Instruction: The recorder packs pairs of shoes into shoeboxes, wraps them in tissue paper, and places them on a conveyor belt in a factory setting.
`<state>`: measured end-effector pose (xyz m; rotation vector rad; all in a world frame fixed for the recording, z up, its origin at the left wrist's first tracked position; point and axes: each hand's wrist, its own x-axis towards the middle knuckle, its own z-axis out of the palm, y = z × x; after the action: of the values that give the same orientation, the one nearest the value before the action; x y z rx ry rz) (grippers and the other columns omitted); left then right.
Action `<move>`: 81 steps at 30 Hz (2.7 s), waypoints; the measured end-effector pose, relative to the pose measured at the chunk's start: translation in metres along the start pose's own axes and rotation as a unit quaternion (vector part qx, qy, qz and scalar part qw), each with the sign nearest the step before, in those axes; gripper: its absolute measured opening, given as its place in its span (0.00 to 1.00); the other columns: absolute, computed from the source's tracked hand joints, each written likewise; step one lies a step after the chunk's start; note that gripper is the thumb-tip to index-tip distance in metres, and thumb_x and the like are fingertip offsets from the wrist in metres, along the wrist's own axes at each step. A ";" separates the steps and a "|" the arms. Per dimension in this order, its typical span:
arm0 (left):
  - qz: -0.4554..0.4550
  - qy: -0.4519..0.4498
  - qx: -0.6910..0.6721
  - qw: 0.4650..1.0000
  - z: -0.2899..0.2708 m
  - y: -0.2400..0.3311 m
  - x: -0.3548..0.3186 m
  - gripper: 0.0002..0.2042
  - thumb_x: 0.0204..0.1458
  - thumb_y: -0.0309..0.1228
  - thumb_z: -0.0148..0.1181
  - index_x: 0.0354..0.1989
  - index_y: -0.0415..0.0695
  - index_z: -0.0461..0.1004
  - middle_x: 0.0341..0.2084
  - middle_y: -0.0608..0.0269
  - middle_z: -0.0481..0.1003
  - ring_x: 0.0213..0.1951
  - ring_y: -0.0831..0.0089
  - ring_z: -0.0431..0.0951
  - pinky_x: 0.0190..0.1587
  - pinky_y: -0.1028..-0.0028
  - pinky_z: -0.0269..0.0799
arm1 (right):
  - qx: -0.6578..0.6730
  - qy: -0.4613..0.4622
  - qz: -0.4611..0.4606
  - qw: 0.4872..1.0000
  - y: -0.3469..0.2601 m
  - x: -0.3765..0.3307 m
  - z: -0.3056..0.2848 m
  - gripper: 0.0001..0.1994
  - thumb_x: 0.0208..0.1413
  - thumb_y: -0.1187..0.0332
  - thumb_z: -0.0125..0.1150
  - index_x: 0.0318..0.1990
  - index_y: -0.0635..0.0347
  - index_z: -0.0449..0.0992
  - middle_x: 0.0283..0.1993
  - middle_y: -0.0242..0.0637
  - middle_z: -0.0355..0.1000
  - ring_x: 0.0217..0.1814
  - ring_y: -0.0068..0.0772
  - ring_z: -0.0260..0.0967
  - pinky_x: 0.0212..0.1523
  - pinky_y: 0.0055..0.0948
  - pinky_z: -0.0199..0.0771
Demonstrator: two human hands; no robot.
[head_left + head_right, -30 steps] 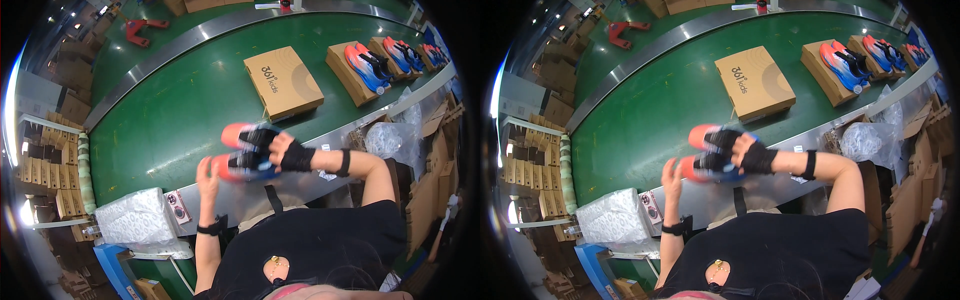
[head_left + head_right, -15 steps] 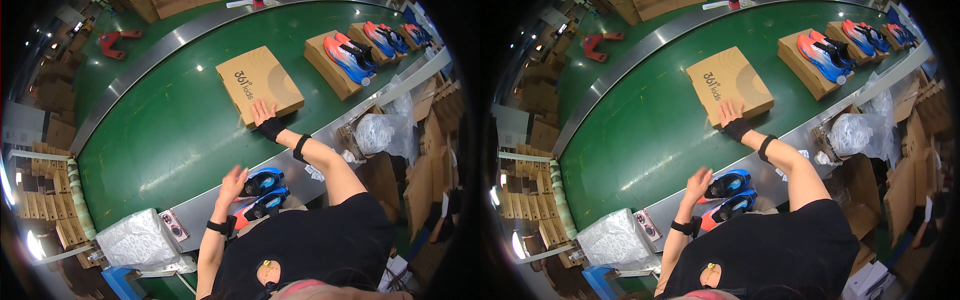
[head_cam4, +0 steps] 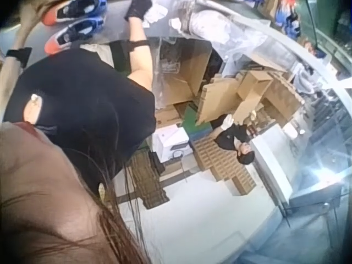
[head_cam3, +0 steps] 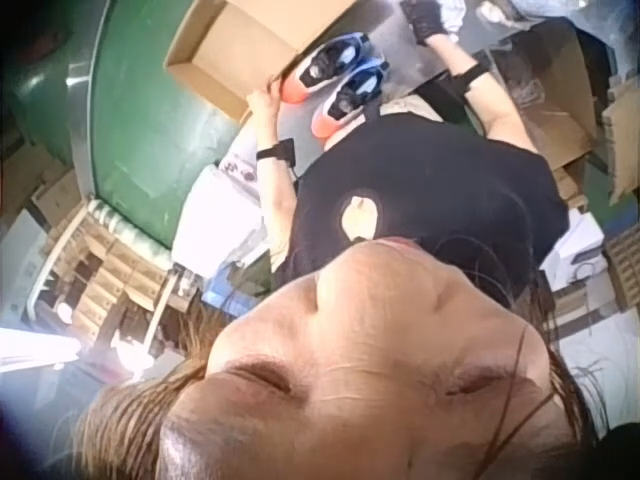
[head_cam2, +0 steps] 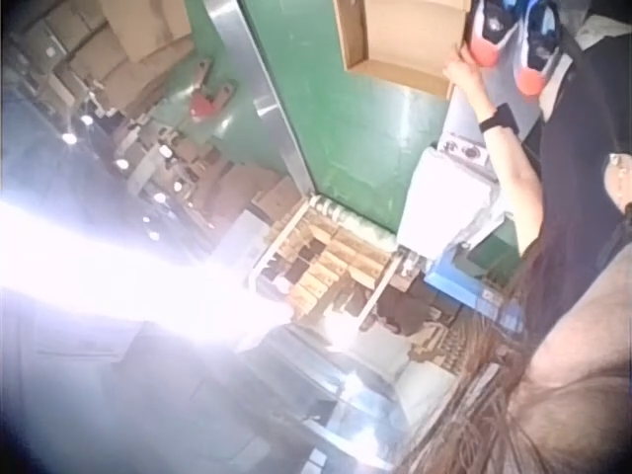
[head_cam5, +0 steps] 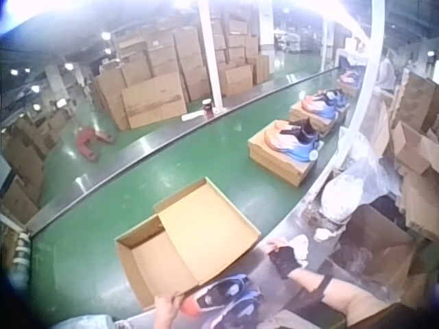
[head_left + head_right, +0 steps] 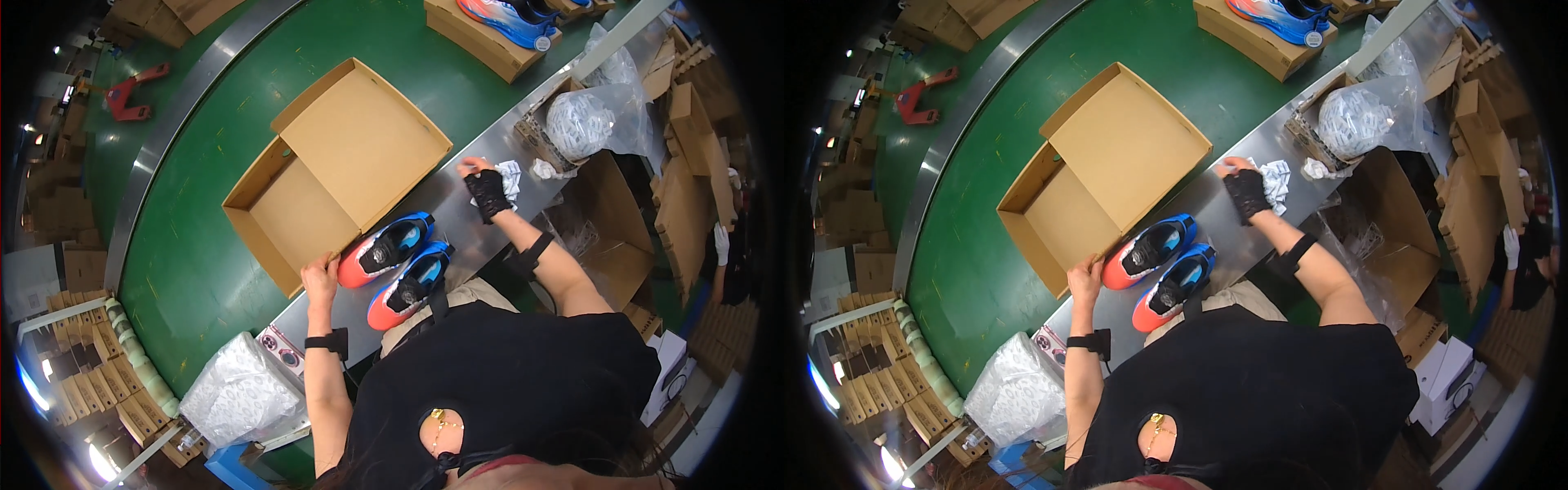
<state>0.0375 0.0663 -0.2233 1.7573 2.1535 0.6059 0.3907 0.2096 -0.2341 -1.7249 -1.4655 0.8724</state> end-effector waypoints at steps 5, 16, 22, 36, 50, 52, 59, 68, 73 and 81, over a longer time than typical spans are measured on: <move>-0.043 -0.040 0.006 0.998 0.001 0.017 0.003 0.12 0.44 0.36 0.56 0.30 0.39 0.75 0.22 0.49 0.74 0.29 0.54 0.73 0.37 0.63 0.65 | -0.407 0.051 -0.121 0.904 0.043 0.021 -0.010 0.09 0.42 0.62 0.52 0.29 0.54 0.73 0.33 0.36 0.71 0.39 0.39 0.64 0.43 0.42 0.58; -0.243 0.304 -0.146 0.910 -0.092 -0.099 -0.117 0.14 0.47 0.31 0.55 0.40 0.35 0.69 0.44 0.50 0.66 0.37 0.66 0.72 0.35 0.76 0.70 | -0.039 0.110 -0.219 0.969 -0.078 -0.009 0.027 0.10 0.49 0.64 0.54 0.38 0.58 0.71 0.24 0.38 0.69 0.24 0.31 0.66 0.26 0.27 0.66; -0.453 0.421 0.016 0.785 -0.117 -0.257 -0.257 0.18 0.48 0.34 0.53 0.43 0.32 0.66 0.48 0.41 0.60 0.46 0.54 0.66 0.45 0.67 0.64 | -0.073 -0.217 -0.349 0.909 -0.185 -0.064 0.114 0.27 0.44 0.73 0.56 0.55 0.57 0.58 0.39 0.39 0.66 0.22 0.27 0.62 0.30 0.26 0.66; -0.592 0.121 0.086 0.792 -0.154 -0.299 -0.290 0.34 0.44 0.52 0.51 0.59 0.50 0.51 0.60 0.52 0.42 0.62 0.52 0.37 0.53 0.37 0.32 | -0.175 -0.384 -0.326 0.846 -0.217 -0.130 0.181 0.35 0.40 0.83 0.52 0.59 0.53 0.51 0.55 0.48 0.53 0.30 0.32 0.64 0.36 0.27 0.68; -0.262 0.503 -0.273 0.777 -0.280 -0.148 -0.179 0.10 0.55 0.32 0.43 0.29 0.37 0.65 0.25 0.58 0.68 0.26 0.69 0.65 0.30 0.69 0.63 | -0.103 -0.489 -0.457 0.736 -0.220 -0.124 0.163 0.31 0.40 0.68 0.61 0.54 0.61 0.56 0.51 0.50 0.58 0.53 0.49 0.56 0.52 0.37 0.58; -0.235 0.444 -0.276 0.819 -0.254 -0.086 -0.122 0.08 0.55 0.31 0.43 0.31 0.39 0.64 0.26 0.66 0.64 0.26 0.78 0.63 0.26 0.75 0.61 | 0.011 -0.617 -0.352 0.703 -0.256 -0.149 0.165 0.40 0.37 0.57 0.65 0.58 0.58 0.51 0.54 0.48 0.57 0.51 0.44 0.59 0.52 0.39 0.59; -0.011 0.239 -0.394 0.887 -0.165 0.048 0.029 0.16 0.49 0.34 0.55 0.42 0.36 0.64 0.36 0.57 0.65 0.39 0.71 0.67 0.40 0.75 0.64 | 0.313 -0.358 -0.010 0.880 -0.232 -0.103 0.195 0.20 0.45 0.63 0.61 0.45 0.63 0.67 0.36 0.33 0.68 0.34 0.22 0.65 0.34 0.26 0.67; -0.093 -0.028 0.180 0.979 -0.113 -0.029 -0.003 0.33 0.39 0.49 0.59 0.53 0.44 0.60 0.55 0.43 0.51 0.59 0.46 0.46 0.54 0.44 0.42 | 0.375 0.146 -0.004 0.915 -0.124 0.137 0.090 0.15 0.45 0.75 0.54 0.43 0.59 0.64 0.31 0.33 0.69 0.23 0.23 0.64 0.20 0.20 0.65; -0.249 0.057 0.056 0.965 -0.113 -0.101 -0.019 0.41 0.37 0.56 0.57 0.58 0.48 0.52 0.59 0.43 0.43 0.61 0.47 0.41 0.55 0.41 0.35 | 0.329 0.240 0.016 0.913 -0.048 0.184 0.044 0.13 0.45 0.76 0.53 0.41 0.63 0.66 0.29 0.36 0.69 0.19 0.24 0.63 0.16 0.21 0.61; -0.489 0.091 -0.559 0.664 -0.082 -0.179 -0.041 0.38 0.38 0.50 0.62 0.50 0.31 0.58 0.44 0.46 0.66 0.45 0.60 0.69 0.44 0.56 0.65 | -0.096 0.008 -0.236 0.967 -0.073 0.013 0.019 0.20 0.39 0.70 0.59 0.43 0.63 0.63 0.36 0.40 0.65 0.34 0.34 0.64 0.38 0.31 0.65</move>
<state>-0.1456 -0.0141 -0.2425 -0.1532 1.6912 1.3247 0.3388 0.2327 -0.1826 -1.4099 -1.8926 0.4730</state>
